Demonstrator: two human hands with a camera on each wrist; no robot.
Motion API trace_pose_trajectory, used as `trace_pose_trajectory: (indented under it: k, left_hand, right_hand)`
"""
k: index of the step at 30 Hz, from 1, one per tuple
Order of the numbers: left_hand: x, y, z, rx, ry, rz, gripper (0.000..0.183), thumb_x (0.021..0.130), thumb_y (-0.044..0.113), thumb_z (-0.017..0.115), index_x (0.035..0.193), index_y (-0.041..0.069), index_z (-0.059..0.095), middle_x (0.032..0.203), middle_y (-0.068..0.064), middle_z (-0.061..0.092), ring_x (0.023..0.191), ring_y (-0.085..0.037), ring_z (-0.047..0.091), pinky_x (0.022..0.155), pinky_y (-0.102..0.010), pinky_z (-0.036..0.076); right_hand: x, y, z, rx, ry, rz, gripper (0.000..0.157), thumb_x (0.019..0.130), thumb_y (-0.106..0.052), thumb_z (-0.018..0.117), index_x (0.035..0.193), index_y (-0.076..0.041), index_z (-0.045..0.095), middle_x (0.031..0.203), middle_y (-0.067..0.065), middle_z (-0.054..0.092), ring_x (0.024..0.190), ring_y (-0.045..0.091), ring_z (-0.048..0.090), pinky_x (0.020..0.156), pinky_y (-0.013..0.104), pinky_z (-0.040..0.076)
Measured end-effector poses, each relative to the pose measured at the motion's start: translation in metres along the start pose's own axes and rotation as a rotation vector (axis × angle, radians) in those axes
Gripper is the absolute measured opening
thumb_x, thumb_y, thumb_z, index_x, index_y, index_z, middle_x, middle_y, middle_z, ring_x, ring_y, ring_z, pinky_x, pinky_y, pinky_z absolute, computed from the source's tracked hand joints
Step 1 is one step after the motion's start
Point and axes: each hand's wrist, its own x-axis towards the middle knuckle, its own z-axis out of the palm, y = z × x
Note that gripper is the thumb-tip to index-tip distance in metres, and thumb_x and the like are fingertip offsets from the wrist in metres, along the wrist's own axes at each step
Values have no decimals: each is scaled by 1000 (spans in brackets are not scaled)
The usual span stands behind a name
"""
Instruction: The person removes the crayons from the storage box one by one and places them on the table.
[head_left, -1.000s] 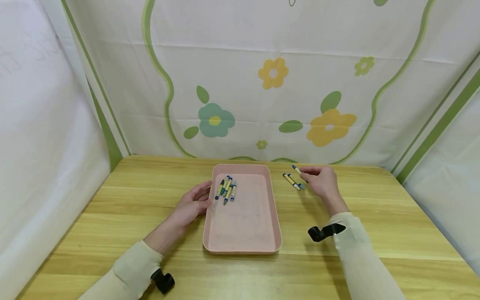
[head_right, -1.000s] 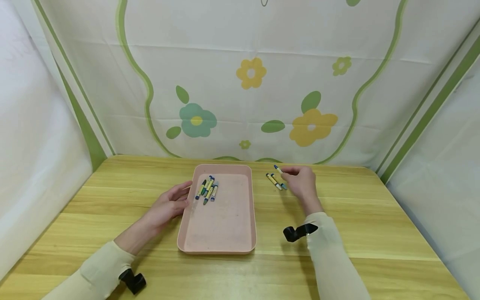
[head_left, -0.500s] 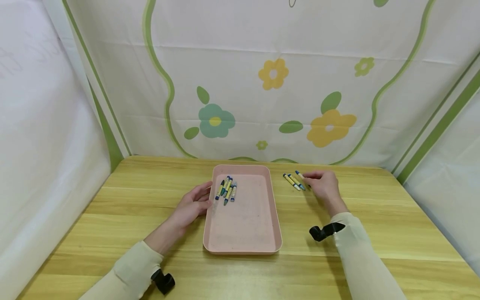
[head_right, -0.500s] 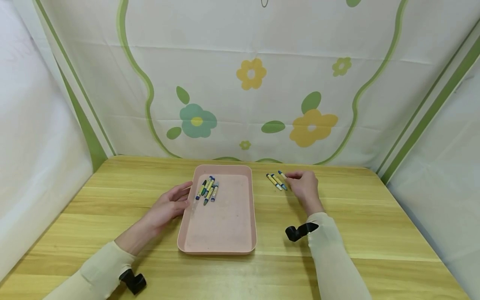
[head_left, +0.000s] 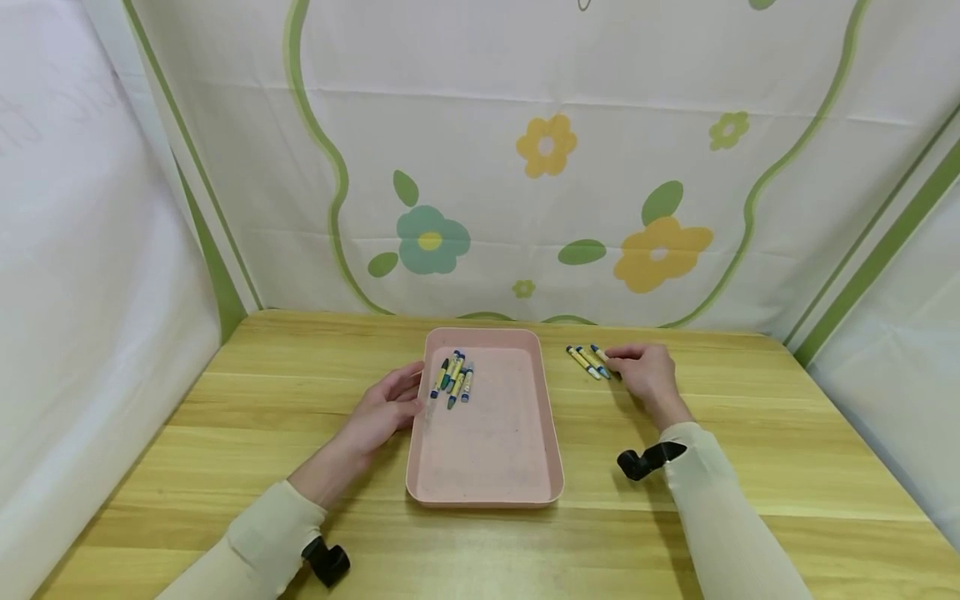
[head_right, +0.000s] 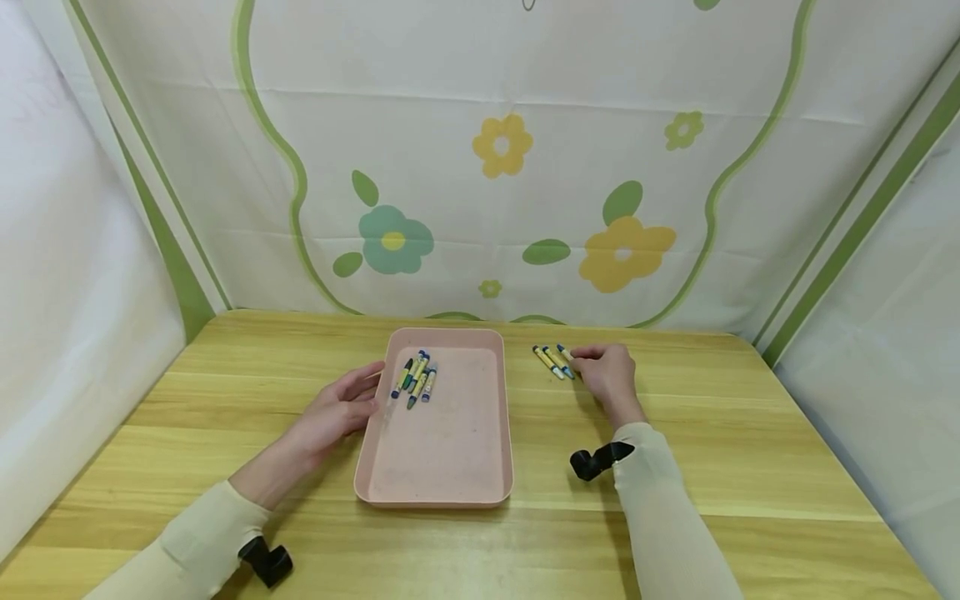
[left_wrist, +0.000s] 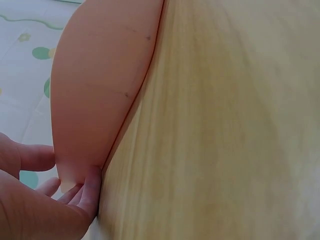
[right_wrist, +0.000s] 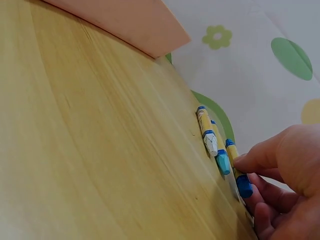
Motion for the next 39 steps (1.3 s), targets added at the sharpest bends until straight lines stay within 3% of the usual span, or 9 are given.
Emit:
trace_pose_trajectory:
  k: [21, 39]
  left_hand:
    - [-2, 2, 1, 4, -5, -1, 65, 105, 3, 54, 166, 12, 34, 172, -19, 35, 158, -37, 37, 125, -54, 40]
    - [-3, 3, 1, 5, -20, -2, 66, 105, 2, 54, 167, 11, 32, 172, -21, 34, 157, -39, 38, 124, -55, 40]
  right_hand:
    - [2, 5, 1, -11, 1, -15, 28, 100, -19, 71, 122, -4, 79, 140, 23, 69, 140, 40, 56, 120, 54, 42]
    - [-2, 3, -2, 45, -38, 18, 34, 102, -24, 71, 129, -4, 76, 148, 23, 63, 142, 40, 53, 118, 53, 45]
